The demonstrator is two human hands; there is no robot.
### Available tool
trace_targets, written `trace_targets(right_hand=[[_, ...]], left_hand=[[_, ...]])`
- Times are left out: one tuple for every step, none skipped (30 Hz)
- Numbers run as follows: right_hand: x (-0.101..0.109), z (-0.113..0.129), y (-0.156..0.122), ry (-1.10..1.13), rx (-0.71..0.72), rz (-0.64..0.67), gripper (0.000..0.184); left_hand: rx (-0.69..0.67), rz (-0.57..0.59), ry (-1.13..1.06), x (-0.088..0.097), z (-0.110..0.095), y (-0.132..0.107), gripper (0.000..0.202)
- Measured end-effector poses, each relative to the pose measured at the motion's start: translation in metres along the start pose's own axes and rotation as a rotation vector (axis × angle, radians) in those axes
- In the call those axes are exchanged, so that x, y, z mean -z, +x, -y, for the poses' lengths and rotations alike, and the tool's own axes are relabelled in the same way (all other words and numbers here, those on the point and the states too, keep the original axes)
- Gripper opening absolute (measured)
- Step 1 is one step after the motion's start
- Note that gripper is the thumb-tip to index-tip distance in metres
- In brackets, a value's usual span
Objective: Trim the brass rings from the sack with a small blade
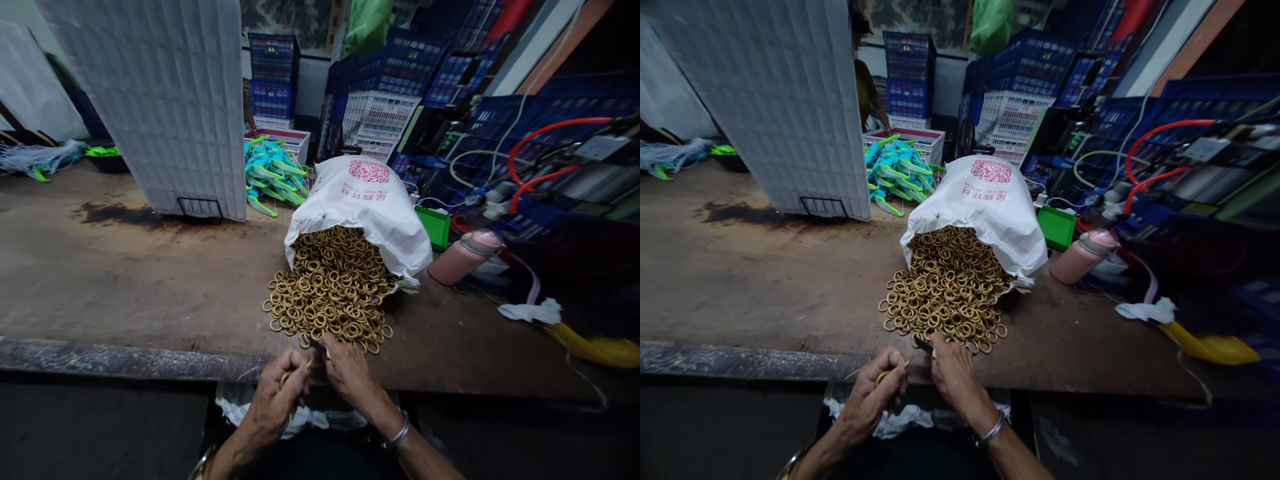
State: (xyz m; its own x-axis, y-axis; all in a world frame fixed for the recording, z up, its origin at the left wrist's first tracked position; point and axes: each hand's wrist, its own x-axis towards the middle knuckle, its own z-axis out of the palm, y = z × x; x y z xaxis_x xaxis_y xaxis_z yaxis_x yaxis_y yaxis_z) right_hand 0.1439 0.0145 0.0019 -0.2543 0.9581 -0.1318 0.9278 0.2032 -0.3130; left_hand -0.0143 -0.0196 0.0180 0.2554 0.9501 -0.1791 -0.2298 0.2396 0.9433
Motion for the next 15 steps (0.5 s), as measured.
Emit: trace_targets(right_hand=[[0.0,-0.004,0.0,-0.016,-0.031,-0.023,0.029],[0.0,-0.007,0.0,-0.025,-0.051,-0.053,0.028],[0.001,-0.009,0.001,-0.025,-0.062,-0.09,0.029],[0.002,-0.01,0.002,-0.019,-0.067,-0.129,0.03],[0.003,-0.011,0.004,-0.011,-0.07,-0.162,0.032],[0.004,-0.01,0.006,-0.009,-0.08,-0.189,0.033],[0.006,-0.009,0.009,-0.013,-0.089,-0.21,0.035],[0.006,-0.008,0.012,-0.021,-0.092,-0.223,0.036],[0.007,-0.006,0.014,-0.034,-0.092,-0.229,0.038],[0.006,-0.004,0.016,-0.051,-0.093,-0.234,0.04],[0.004,-0.003,0.018,-0.063,-0.077,-0.226,0.041],[0.002,-0.002,0.019,-0.083,-0.078,-0.227,0.044],[-0.002,-0.001,0.02,-0.105,-0.072,-0.241,0.045],[-0.005,-0.001,0.021,-0.12,-0.07,-0.261,0.043],[-0.009,-0.001,0.023,-0.121,-0.055,-0.269,0.041]], left_hand=[[0.018,0.031,-0.031,0.001,0.001,-0.002,0.031],[0.047,0.046,-0.079,0.001,0.001,-0.003,0.03],[0.081,0.044,-0.14,0.002,0.002,-0.003,0.03],[0.115,0.029,-0.201,0.003,0.002,-0.001,0.03],[0.146,0.011,-0.251,0.004,0.003,0.001,0.031],[0.171,-0.002,-0.284,0.004,0.003,0.003,0.032],[0.191,-0.005,-0.297,0.005,0.004,0.005,0.033],[0.201,-0.009,-0.297,0.006,0.004,0.007,0.035],[0.208,-0.015,-0.291,0.007,0.004,0.008,0.036],[0.22,-0.024,-0.283,0.008,0.004,0.009,0.036],[0.207,-0.053,-0.288,0.008,0.004,0.009,0.036],[0.223,-0.062,-0.293,0.01,0.004,0.011,0.034],[0.24,-0.089,-0.309,0.011,0.005,0.012,0.033],[0.252,-0.105,-0.335,0.012,0.006,0.015,0.032],[0.257,-0.121,-0.358,0.014,0.008,0.018,0.031]])
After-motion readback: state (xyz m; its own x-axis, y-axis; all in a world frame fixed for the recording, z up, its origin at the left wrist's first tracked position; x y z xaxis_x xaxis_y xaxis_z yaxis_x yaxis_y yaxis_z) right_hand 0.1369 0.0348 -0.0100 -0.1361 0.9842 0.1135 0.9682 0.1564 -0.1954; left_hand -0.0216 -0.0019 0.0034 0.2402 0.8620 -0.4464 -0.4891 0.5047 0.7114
